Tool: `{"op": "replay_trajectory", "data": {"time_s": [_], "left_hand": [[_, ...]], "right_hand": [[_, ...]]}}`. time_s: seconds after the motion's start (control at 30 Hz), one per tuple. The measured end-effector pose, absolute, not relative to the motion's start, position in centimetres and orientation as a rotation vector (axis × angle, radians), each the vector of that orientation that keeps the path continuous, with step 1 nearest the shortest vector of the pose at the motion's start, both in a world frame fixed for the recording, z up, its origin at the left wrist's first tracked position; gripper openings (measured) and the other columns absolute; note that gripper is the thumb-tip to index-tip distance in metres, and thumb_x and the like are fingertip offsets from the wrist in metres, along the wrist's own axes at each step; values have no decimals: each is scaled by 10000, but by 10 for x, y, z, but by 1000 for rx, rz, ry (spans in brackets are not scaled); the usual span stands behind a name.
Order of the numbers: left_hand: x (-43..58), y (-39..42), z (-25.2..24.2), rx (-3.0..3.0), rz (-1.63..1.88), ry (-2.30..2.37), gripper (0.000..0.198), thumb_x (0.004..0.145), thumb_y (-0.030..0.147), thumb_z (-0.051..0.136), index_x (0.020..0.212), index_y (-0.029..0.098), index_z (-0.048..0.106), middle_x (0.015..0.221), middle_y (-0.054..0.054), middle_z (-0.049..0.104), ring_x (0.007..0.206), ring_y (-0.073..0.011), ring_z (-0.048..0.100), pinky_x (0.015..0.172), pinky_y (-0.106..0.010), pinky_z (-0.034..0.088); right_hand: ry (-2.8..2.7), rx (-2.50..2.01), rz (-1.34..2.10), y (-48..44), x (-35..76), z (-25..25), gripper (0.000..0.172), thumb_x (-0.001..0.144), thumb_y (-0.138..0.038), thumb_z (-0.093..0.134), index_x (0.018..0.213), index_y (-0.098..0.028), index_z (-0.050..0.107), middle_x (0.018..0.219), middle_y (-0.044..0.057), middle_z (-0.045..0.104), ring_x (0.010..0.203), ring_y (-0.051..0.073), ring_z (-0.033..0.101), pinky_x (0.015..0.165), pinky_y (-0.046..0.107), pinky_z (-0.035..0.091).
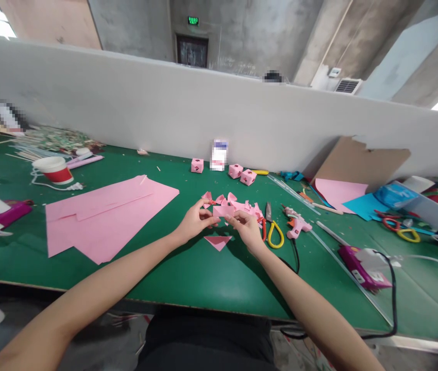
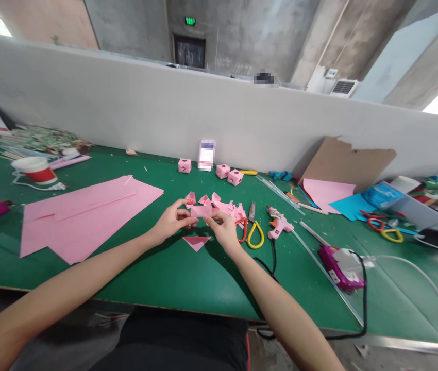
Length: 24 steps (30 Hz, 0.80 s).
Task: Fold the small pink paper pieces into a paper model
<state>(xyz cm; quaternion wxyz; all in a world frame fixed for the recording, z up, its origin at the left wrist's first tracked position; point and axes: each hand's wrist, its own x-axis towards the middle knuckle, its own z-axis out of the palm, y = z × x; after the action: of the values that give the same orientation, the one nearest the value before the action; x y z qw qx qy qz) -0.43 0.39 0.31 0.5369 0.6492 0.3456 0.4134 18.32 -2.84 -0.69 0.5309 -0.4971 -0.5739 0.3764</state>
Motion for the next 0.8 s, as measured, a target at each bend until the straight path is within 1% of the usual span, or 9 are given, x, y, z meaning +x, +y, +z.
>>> {"op": "replay_trajectory", "data": {"time_s": [0.17,0.3,0.37,0.5,0.63,0.7,0.8], "left_hand": [[-4,6,-1,1523,989,800,604,720,378,764,1174,174,422,858,-43,669,730,-190,683,617,-288,548],[-6,6,-2,1659,1028,866,646,771,360,717,1282,162,376,794,-21,661,696,-174,661,644,-290,533],[-7,4,-1,1795,1039,906,633,794,343,689,1311,164,370,783,-10,658,680,-161,648,654,-277,517],[-7,-2,3,2003,1045,918,529,825,302,640,1284,182,406,815,1,664,658,-133,620,644,-245,482],[-5,-6,5,2083,1019,958,522,819,282,641,1277,184,409,791,19,659,672,-135,625,668,-246,468],[-5,-6,7,2080,1016,970,532,825,279,631,1292,183,395,763,31,649,660,-132,622,671,-245,465],[-6,-5,8,2064,1014,987,557,821,297,640,1305,182,389,721,45,630,623,-126,605,653,-240,456]], "right_hand": [[-1425,-1173,872,-27,183,-8,295,746,-463,712,687,-182,645,663,5,621,591,136,536,558,255,412],[-1525,-1211,768,-29,181,-9,270,782,-438,663,742,-172,665,686,15,634,602,140,543,547,250,409],[-1584,-1245,682,-29,181,-10,251,791,-415,643,747,-168,658,676,14,627,591,138,531,533,247,397],[-1702,-1313,530,-31,180,-12,188,794,-348,605,734,-172,631,661,3,608,574,131,509,538,248,390],[-1790,-1373,334,-33,177,-11,195,777,-343,607,674,-185,559,627,-9,562,554,127,486,519,247,359],[-1821,-1376,266,-32,178,-10,177,773,-327,608,678,-190,548,642,-5,577,561,130,495,526,248,362],[-1818,-1352,273,-28,183,-8,105,777,-287,595,731,-193,588,710,11,643,592,139,535,558,253,400]]}}
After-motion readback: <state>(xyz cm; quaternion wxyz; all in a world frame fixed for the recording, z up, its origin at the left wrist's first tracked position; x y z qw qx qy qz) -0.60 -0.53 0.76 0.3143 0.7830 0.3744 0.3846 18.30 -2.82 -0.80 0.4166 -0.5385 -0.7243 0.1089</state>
